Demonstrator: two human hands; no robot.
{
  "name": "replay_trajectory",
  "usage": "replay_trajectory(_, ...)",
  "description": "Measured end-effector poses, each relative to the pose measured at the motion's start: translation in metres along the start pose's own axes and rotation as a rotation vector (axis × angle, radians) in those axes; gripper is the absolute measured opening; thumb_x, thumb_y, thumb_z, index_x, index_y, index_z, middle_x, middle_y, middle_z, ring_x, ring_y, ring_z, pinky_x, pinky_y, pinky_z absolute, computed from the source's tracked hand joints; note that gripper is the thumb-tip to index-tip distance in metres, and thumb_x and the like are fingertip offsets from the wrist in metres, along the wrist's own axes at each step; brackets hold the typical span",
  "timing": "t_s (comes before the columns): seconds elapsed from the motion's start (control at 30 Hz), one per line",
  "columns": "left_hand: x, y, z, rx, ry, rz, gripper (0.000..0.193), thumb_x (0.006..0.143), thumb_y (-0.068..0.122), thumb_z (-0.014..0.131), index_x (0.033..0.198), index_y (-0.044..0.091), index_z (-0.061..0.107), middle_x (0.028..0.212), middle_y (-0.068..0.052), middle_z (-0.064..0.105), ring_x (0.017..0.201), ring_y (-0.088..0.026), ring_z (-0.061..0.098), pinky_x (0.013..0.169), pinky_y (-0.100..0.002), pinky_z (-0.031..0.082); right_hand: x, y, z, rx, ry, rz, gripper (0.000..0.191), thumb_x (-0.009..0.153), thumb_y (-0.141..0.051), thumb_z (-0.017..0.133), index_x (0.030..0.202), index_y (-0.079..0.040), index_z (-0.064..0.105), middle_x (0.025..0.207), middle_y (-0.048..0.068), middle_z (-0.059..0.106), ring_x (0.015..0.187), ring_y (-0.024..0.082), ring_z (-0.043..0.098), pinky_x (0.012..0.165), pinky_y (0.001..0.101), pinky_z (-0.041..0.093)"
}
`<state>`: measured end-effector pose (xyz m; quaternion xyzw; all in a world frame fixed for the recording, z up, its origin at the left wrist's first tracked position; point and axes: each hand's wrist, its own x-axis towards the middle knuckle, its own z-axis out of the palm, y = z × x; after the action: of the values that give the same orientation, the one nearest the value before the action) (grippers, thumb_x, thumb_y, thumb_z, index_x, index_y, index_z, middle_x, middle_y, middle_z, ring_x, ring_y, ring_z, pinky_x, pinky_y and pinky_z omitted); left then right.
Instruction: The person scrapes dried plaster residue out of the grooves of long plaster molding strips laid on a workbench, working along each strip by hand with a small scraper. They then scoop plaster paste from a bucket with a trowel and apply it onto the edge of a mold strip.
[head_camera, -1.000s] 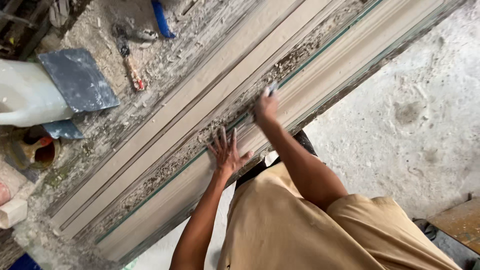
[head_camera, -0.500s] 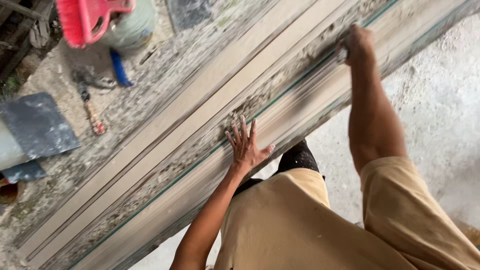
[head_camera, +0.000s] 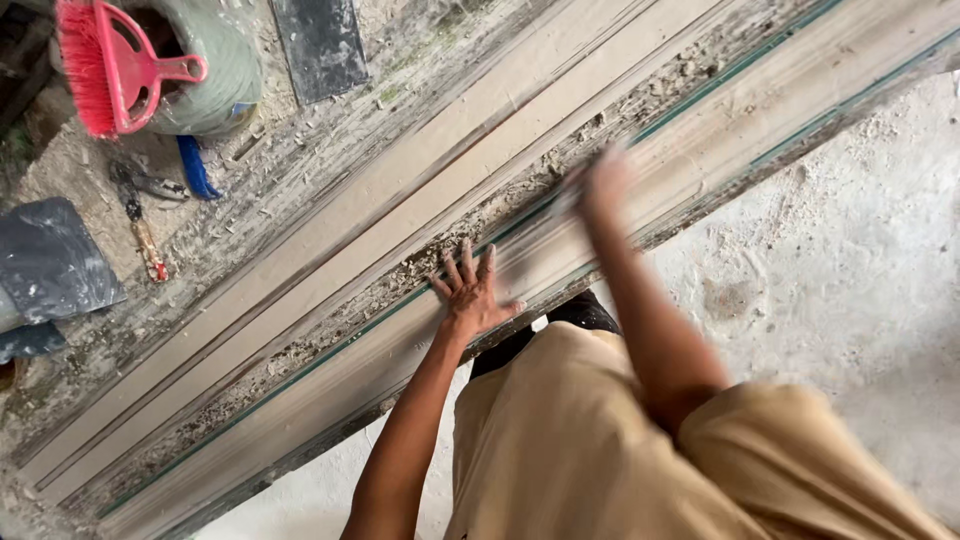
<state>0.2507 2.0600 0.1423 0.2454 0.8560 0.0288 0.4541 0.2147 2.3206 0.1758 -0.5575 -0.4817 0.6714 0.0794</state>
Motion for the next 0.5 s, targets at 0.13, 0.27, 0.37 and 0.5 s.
replay_trajectory(0.13, -0.009, -0.001, 0.004, 0.037, 0.078, 0.015, 0.132, 0.069, 0.089, 0.064, 0.164, 0.023, 0.002, 0.172, -0.019, -0.012, 0.152, -0.057, -0.008, 0.107, -0.085, -0.002, -0.111, 0.102, 0.080, -0.385, 0.170, -0.113, 0.060, 0.099, -0.026, 0.051, 0.152, -0.002, 0.040, 0.110, 0.026, 0.070, 0.100, 0.034, 0.069, 0.092, 0.0479, 0.057)
replay_trajectory(0.27, -0.015, 0.001, 0.008, 0.076, 0.169, 0.002, 0.140, 0.060, 0.090, 0.065, 0.164, 0.021, 0.001, 0.171, -0.019, -0.008, 0.154, -0.053, -0.007, 0.111, -0.081, -0.003, -0.106, 0.094, 0.072, -0.400, 0.170, 0.003, 0.065, 0.100, -0.019, 0.052, 0.156, -0.002, 0.026, 0.097, 0.024, 0.068, 0.083, 0.034, 0.069, 0.076, 0.0483, 0.058)
replay_trajectory(0.37, -0.017, 0.013, 0.013, -0.049, 0.297, 0.015, 0.128, 0.071, 0.086, 0.063, 0.166, 0.023, 0.004, 0.169, -0.025, -0.007, 0.153, -0.056, -0.007, 0.111, -0.082, -0.005, -0.050, 0.039, 0.028, -0.351, 0.286, 0.024, 0.041, 0.099, -0.015, 0.053, 0.139, -0.004, 0.049, 0.099, 0.022, 0.069, 0.083, 0.032, 0.071, 0.068, 0.0460, 0.058)
replay_trajectory(0.5, -0.008, 0.054, 0.007, -0.095, 0.375, 0.142, 0.127, 0.074, 0.079, 0.069, 0.166, 0.020, 0.005, 0.170, -0.026, -0.006, 0.152, -0.057, -0.004, 0.113, -0.081, -0.003, 0.025, -0.045, -0.037, -0.055, 0.221, -0.073, 0.030, 0.108, -0.033, 0.054, 0.111, -0.003, 0.056, 0.074, 0.012, 0.059, 0.055, 0.023, 0.059, 0.046, 0.0407, 0.050)
